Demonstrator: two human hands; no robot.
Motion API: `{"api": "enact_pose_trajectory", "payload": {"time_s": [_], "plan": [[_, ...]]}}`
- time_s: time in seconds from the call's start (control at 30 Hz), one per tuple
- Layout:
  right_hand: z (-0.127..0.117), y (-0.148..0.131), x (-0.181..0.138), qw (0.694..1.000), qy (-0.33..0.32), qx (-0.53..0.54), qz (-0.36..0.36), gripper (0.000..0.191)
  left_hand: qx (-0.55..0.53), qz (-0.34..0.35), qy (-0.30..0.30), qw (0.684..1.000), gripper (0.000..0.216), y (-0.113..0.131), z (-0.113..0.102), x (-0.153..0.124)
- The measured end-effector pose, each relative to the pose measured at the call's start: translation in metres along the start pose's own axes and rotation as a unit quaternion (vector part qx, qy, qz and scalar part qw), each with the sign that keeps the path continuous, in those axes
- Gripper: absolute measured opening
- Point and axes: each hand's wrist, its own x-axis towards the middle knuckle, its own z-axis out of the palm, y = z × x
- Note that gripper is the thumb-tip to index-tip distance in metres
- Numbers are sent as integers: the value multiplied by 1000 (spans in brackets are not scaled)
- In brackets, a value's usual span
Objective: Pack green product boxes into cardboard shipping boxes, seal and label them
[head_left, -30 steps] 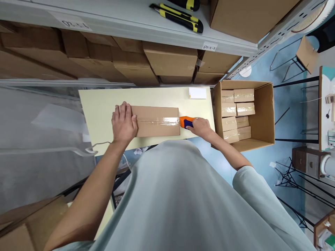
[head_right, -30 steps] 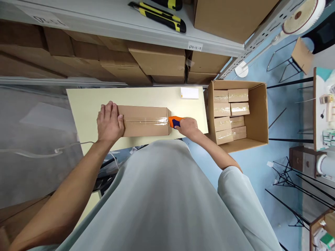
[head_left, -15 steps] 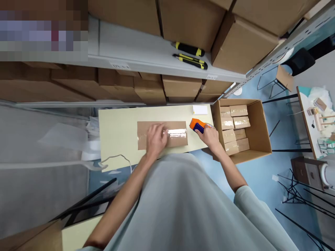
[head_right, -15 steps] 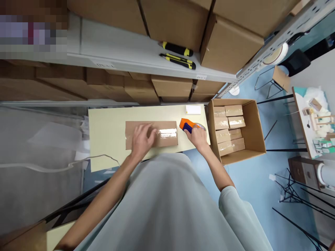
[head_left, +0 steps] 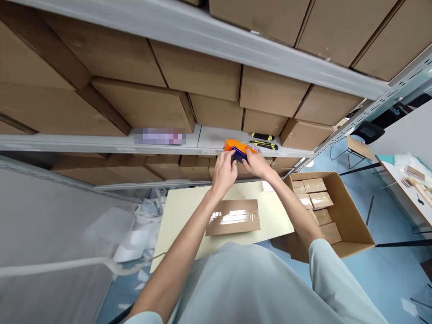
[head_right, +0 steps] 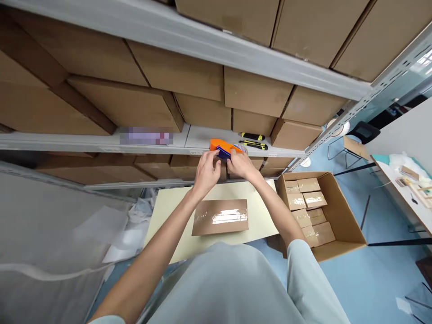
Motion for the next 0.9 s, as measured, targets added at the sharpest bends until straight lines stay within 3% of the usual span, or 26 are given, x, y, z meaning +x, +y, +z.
{"api": "enact_pose_trajectory", "payload": {"time_s": [0.13,0.23,0.4,0.57,0.73,0.83,0.9], "plan": [[-16,-8,65,998,12,-47,-27,41,7,-17,7,1000,53,-18,-5,42],[-17,-15,100,997,-1,-70,-20,40,10,-25,-4,1000,54,-27,-9,52],[-3,-16,127,997,-44,-65,-3,38,22,-26,-4,999,48,-38,-25,34],[15,-7,131,998,-29,-53,-13,45,32,-67,5,997,46,-53,-34,1],[39,9,103,994,103,2,-42,61,36,-132,-31,990,49,-75,-27,-66],[78,26,45,987,152,44,-3,63,40,-194,-62,978,55,-90,-23,-130],[115,37,-10,987,139,73,46,64,51,-252,-76,963,61,-97,-22,-174]]}}
